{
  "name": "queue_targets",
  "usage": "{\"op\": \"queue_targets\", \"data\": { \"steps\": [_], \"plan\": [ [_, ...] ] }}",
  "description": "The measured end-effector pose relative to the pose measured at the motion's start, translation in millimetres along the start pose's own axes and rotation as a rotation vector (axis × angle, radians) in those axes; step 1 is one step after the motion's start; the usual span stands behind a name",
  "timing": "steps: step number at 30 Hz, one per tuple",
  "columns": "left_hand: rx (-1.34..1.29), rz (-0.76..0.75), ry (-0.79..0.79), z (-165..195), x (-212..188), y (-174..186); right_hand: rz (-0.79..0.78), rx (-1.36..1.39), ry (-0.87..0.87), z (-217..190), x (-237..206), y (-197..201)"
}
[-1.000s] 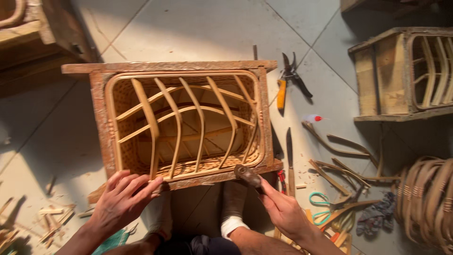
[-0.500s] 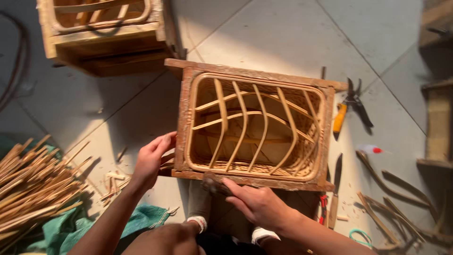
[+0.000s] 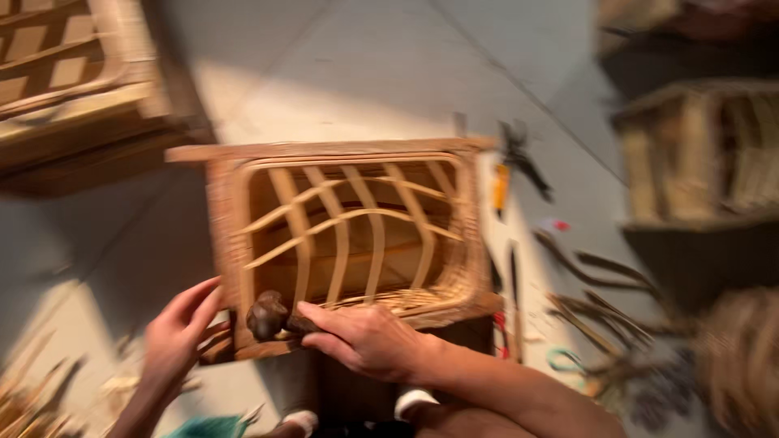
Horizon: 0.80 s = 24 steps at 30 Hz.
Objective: The person assembles a woven bamboo basket in a wooden frame on the floor. They trim and tuck bamboo strips with a knife, weave thin bamboo strips across the basket rim and interior, tap strips tight with a hammer, cut excess material with pliers, and apply glue from a squeeze bottle along the rim.
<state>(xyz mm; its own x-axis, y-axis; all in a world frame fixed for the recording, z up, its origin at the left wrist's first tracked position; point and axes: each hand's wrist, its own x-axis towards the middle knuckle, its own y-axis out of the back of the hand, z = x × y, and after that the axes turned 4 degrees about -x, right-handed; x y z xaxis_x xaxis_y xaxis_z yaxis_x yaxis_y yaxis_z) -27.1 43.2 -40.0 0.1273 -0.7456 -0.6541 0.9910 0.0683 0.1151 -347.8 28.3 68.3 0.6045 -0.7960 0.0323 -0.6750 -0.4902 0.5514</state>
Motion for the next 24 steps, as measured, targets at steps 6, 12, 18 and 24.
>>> {"op": "queue_targets", "data": {
  "steps": [6, 12, 18, 24],
  "plan": [
    [0.389, 0.145, -0.503, -40, -6, -33, 0.759, -0.476, -0.476, 60, -200, 51],
    [0.425, 0.152, -0.494, -63, 7, -34, 0.814, -0.466, -1.085, 98, -332, -49],
    [0.671, -0.047, -0.385, -64, 50, -17, 0.643, -0.529, -1.276, 148, -330, -100],
    [0.650, -0.053, -0.263, -65, 59, -15, 1.104, -0.538, -0.842, 209, -287, 54]
  ]
}}
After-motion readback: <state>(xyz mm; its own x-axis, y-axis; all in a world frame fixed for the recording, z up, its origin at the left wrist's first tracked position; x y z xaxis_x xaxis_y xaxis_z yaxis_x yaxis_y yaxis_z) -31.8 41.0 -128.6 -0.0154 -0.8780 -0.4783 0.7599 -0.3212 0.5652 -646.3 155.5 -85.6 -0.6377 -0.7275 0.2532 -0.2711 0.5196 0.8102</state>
